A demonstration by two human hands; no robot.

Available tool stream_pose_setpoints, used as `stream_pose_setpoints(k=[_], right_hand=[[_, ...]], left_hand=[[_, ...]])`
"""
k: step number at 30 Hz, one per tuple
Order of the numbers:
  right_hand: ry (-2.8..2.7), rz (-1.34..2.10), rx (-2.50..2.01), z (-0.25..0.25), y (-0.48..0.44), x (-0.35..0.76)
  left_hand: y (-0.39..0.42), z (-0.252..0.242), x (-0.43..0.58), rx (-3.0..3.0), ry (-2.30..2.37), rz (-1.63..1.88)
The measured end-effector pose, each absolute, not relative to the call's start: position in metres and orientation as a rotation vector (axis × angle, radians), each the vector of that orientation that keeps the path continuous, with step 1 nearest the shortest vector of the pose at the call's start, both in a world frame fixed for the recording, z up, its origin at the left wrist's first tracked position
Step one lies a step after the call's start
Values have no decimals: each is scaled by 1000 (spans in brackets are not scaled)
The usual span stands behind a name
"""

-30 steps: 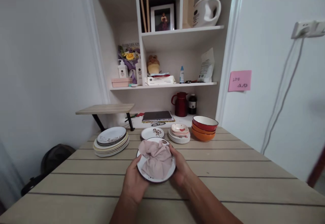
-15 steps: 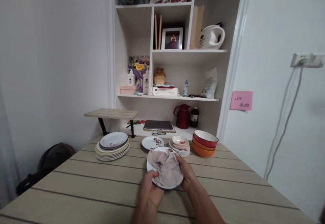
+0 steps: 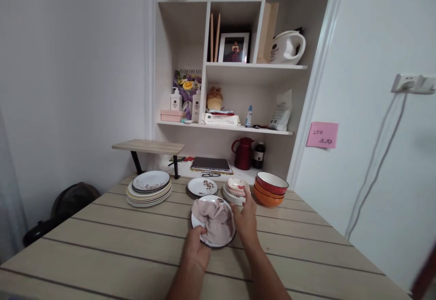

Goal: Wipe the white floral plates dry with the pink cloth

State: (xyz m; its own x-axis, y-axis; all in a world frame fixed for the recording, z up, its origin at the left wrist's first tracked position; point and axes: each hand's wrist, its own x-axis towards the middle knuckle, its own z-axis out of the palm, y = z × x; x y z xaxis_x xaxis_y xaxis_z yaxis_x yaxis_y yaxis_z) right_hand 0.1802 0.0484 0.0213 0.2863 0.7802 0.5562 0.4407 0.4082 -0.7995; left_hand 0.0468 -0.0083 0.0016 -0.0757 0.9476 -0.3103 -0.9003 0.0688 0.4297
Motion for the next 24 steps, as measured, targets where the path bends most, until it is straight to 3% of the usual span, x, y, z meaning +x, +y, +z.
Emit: stream_pose_setpoints(k=[14,18,24], right_hand=[[-2177,449,-1209,35,9,144],[-2131,364,-1276,37,10,142],[-1882,196,-1719,44,23,166]], left_hand=[[-9,1,51,206,470,1450],[-9,-1,51,250,450,1404],[-7,-4,53,243,495,1413]])
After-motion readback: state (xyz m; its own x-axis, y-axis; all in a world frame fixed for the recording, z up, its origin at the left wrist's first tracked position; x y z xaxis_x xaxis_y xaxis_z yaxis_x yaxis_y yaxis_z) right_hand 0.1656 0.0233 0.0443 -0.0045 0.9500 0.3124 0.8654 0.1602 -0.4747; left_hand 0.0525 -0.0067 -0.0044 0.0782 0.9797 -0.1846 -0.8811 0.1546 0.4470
